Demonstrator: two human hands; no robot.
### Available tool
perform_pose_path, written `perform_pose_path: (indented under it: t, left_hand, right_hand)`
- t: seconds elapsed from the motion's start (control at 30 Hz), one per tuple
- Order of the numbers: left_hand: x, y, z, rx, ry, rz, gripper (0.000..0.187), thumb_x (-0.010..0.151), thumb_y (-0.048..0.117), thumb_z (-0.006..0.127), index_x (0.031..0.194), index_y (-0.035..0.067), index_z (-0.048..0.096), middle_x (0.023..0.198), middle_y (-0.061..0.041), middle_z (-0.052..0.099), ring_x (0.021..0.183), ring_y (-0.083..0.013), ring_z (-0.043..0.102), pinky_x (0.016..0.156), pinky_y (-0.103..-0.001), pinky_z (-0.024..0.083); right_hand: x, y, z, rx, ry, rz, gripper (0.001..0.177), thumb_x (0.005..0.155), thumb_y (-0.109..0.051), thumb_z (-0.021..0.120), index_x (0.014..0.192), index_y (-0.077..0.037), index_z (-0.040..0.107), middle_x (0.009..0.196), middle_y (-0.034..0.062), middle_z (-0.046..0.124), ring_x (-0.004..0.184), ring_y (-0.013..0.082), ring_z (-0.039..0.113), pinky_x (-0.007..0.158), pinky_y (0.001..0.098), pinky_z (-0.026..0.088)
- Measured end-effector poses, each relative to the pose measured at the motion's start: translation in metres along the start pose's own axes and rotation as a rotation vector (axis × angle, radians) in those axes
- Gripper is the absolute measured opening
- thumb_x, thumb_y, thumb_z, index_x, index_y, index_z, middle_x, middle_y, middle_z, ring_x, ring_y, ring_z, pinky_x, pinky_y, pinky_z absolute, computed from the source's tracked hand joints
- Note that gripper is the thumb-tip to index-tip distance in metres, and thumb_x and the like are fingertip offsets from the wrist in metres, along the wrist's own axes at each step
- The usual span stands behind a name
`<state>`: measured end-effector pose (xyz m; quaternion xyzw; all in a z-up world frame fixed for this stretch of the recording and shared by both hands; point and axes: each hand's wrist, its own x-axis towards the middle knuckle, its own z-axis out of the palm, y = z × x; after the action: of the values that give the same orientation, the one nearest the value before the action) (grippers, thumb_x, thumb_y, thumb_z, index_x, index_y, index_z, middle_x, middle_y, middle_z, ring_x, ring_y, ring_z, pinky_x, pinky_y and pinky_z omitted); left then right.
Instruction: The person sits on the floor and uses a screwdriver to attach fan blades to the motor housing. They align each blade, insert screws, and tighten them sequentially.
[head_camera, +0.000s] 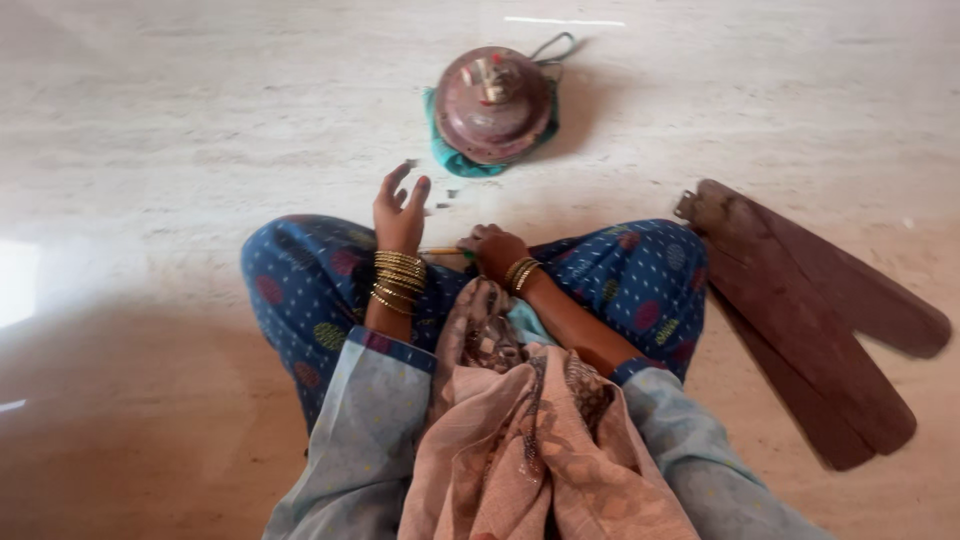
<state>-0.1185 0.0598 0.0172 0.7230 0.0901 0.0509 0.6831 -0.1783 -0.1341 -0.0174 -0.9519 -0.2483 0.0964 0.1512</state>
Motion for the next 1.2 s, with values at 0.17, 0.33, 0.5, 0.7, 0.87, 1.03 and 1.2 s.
perform_pose_path:
  t: [0.17, 0.33, 0.5, 0.7, 0.87, 1.03, 1.2]
  left_hand:
    - [-0.006, -0.013, 0.016, 0.047, -0.162, -0.086, 0.057, 0.091, 0.028, 0.077, 0.134, -0.003, 0.059, 0.128, -0.019, 0.07, 0.108, -0.03, 0.073, 0.102, -0.039, 0.053]
    - [-0.018, -0.01, 0.027, 0.114, -0.192, -0.056, 0.059, 0.089, 0.031, 0.078, 0.132, -0.004, 0.059, 0.127, -0.02, 0.069, 0.112, -0.0302, 0.071, 0.09, -0.039, 0.059]
    - [-0.026, -0.006, 0.027, 0.38, -0.229, -0.076, 0.06, 0.089, 0.038, 0.077, 0.133, 0.0, 0.063, 0.13, -0.021, 0.069, 0.117, -0.0361, 0.069, 0.093, -0.041, 0.058]
    - [-0.027, -0.009, 0.035, 0.318, -0.38, -0.09, 0.061, 0.089, 0.037, 0.077, 0.134, 0.0, 0.06, 0.134, -0.02, 0.066, 0.115, -0.0337, 0.07, 0.089, -0.039, 0.059]
    - [-0.033, -0.008, 0.049, 0.419, -0.461, -0.065, 0.059, 0.09, 0.037, 0.076, 0.133, 0.001, 0.062, 0.132, -0.021, 0.067, 0.112, -0.0328, 0.072, 0.088, -0.038, 0.059]
    - [-0.036, -0.005, 0.063, 0.592, -0.487, 0.002, 0.058, 0.088, 0.039, 0.075, 0.132, 0.002, 0.063, 0.127, -0.024, 0.069, 0.108, -0.0348, 0.072, 0.087, -0.042, 0.057]
    - [-0.034, -0.005, 0.066, 0.689, -0.44, 0.077, 0.06, 0.088, 0.038, 0.077, 0.134, 0.001, 0.064, 0.124, -0.027, 0.068, 0.11, -0.0397, 0.069, 0.091, -0.047, 0.055]
  right_hand:
    - [0.001, 0.001, -0.003, -0.036, -0.081, 0.046, 0.036, 0.09, -0.019, 0.067, 0.126, -0.025, 0.069, 0.12, 0.0073, 0.065, 0.115, 0.0275, 0.06, 0.093, 0.0423, 0.052]
    - [0.0, -0.007, -0.021, -0.047, -0.064, 0.047, 0.04, 0.089, -0.025, 0.071, 0.129, -0.024, 0.067, 0.121, 0.0071, 0.066, 0.115, 0.0278, 0.058, 0.094, 0.0439, 0.05]
    - [-0.027, -0.005, -0.064, 0.236, 0.235, 0.067, 0.044, 0.086, -0.015, 0.073, 0.13, -0.016, 0.069, 0.115, 0.0099, 0.07, 0.107, 0.0308, 0.063, 0.096, 0.0431, 0.053]
    - [-0.091, 0.041, -0.127, 0.356, 0.676, 0.232, 0.03, 0.093, -0.018, 0.075, 0.121, -0.005, 0.072, 0.117, 0.0146, 0.074, 0.111, 0.0324, 0.067, 0.095, 0.0425, 0.055]
    - [-0.179, 0.105, -0.152, 0.361, 0.989, 0.498, 0.028, 0.1, -0.02, 0.072, 0.122, -0.003, 0.071, 0.119, 0.0147, 0.075, 0.106, 0.0289, 0.074, 0.089, 0.0385, 0.061]
    - [-0.267, 0.17, -0.148, 0.099, 0.682, 0.812, 0.069, 0.088, -0.043, 0.084, 0.143, -0.009, 0.059, 0.144, 0.0186, 0.064, 0.136, 0.0341, 0.058, 0.116, 0.0493, 0.047]
    - [-0.304, 0.223, -0.126, 0.118, 0.009, 1.1, 0.152, 0.053, -0.062, 0.092, 0.164, -0.021, -0.004, 0.17, 0.0191, -0.008, 0.155, 0.0442, -0.006, 0.119, 0.0679, 0.012]
